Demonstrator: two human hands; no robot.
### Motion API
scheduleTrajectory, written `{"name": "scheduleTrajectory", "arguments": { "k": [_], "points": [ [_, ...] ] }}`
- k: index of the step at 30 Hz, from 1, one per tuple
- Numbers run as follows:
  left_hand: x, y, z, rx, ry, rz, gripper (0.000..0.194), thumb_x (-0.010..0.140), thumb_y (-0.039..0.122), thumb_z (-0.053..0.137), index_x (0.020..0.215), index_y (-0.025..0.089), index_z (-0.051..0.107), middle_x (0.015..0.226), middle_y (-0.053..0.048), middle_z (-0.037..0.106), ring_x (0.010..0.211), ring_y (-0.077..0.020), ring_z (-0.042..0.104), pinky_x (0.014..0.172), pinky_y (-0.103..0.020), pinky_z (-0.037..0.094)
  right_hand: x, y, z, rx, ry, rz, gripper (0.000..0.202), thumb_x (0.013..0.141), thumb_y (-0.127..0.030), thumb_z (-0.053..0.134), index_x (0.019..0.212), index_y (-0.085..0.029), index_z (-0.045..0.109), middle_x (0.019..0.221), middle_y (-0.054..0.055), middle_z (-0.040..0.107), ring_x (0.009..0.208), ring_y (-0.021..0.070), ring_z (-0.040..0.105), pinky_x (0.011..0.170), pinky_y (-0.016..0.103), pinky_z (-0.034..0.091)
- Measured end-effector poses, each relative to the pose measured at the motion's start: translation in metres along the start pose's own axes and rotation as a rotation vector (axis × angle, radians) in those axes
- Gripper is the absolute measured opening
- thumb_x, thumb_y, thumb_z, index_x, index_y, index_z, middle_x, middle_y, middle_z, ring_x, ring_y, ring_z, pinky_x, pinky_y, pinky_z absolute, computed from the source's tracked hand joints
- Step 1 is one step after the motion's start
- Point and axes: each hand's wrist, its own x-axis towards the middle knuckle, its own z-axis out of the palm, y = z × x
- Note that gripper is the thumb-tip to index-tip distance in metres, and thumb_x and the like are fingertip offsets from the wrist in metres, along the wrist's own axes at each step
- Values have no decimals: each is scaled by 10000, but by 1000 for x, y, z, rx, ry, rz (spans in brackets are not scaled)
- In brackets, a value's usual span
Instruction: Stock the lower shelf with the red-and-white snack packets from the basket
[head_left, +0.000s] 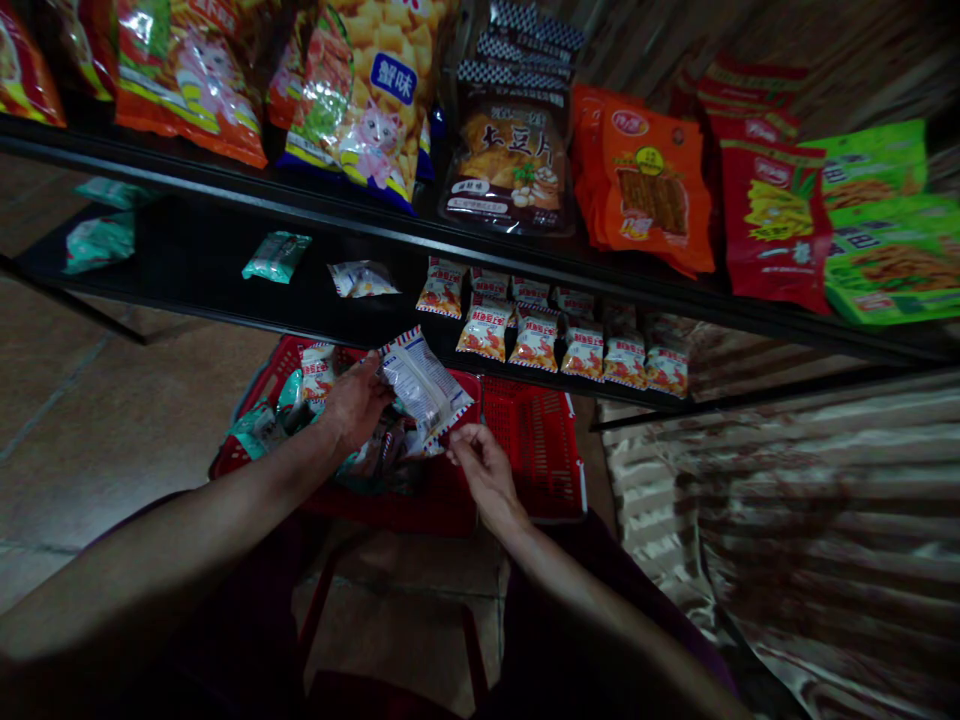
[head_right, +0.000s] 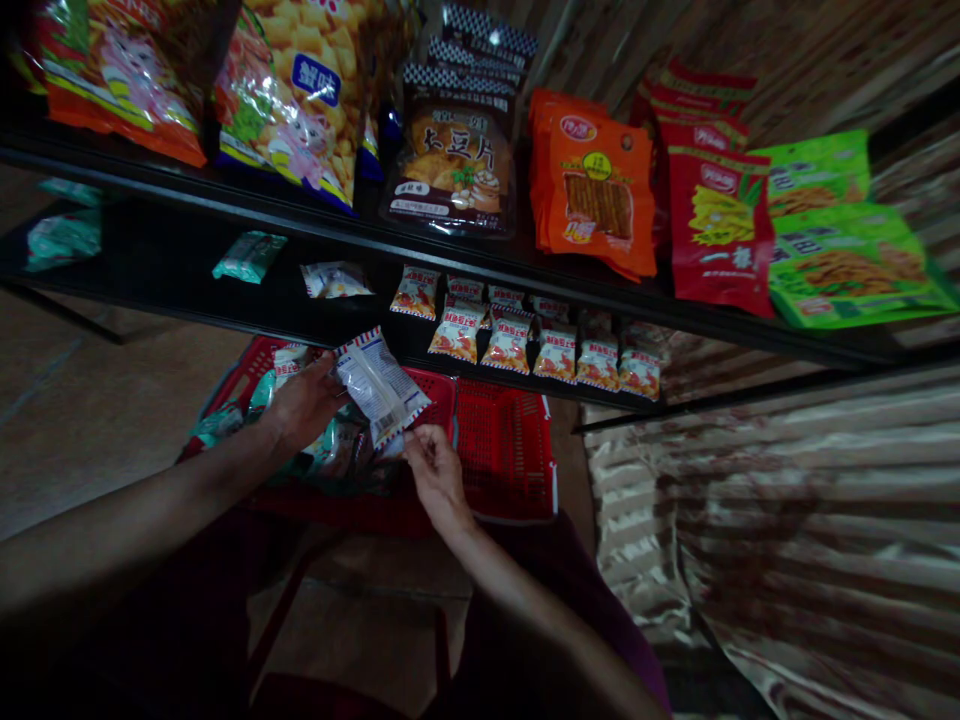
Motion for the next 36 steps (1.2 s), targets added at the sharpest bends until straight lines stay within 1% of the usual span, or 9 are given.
{"name": "scheduleTrajectory", "arguments": {
  "k": [2,4,7,10,14,19,24,30,36],
  "points": [
    [1,-1,0,-5,4,5,148,881,213,475,788,182,586,725,-14,651,678,-140,613,746,-305,479,3,-2,0,216,-83,244,362,755,-535,614,690,-184,546,636,-9,582,613,110,566,609,247,466],
    [3,-3,-1,3,8,14,132,871,224,491,788,189,588,719,-19,645,696,-149,612,749,-309,477,6,-7,0,368,-120,369,399,679,-555,684,679,-171,579,655,9,630,634,119,605,632,255,492],
    [4,-5,-1,7,8,31,109,855,218,514,782,194,591,719,-22,643,726,-155,610,741,-298,470,7,-15,-1,563,-127,404,386,609,-512,759,724,-171,619,690,19,677,687,148,651,707,304,530],
    [3,-7,-1,16,-8,26,143,868,215,498,773,182,600,723,-23,644,724,-148,605,730,-283,463,9,-19,-1,682,-121,419,338,583,-434,802,712,-179,623,689,2,686,679,142,658,738,319,543],
    [0,-9,2,9,-33,1,175,878,199,474,764,155,601,735,-26,653,692,-137,604,714,-279,468,10,-16,2,689,-104,422,325,517,-310,856,738,-183,655,729,-17,697,662,114,647,718,287,546],
    [-1,-7,2,28,-39,-1,135,825,146,503,741,131,608,693,-26,647,638,-127,593,640,-260,454,7,-7,4,627,-99,453,305,531,-292,848,744,-172,666,735,-16,701,631,99,637,655,254,530],
    [-4,-3,4,60,2,-1,112,765,138,538,678,123,608,657,-19,639,601,-124,577,601,-255,430,3,-4,5,676,-91,516,303,505,-237,855,722,-179,652,715,-24,701,640,109,646,670,266,530],
    [-2,-1,0,56,-22,28,26,692,147,603,673,130,609,647,-17,639,601,-127,573,632,-266,438,7,-1,4,642,-139,473,303,539,-282,842,764,-185,662,740,-14,708,623,103,642,647,258,530],
    [-4,2,-2,45,-22,13,42,727,144,593,696,128,617,673,-25,651,637,-127,586,663,-264,450,7,-1,6,599,-149,448,318,530,-315,844,762,-189,667,746,-9,712,635,108,649,647,259,532]
  ]
}}
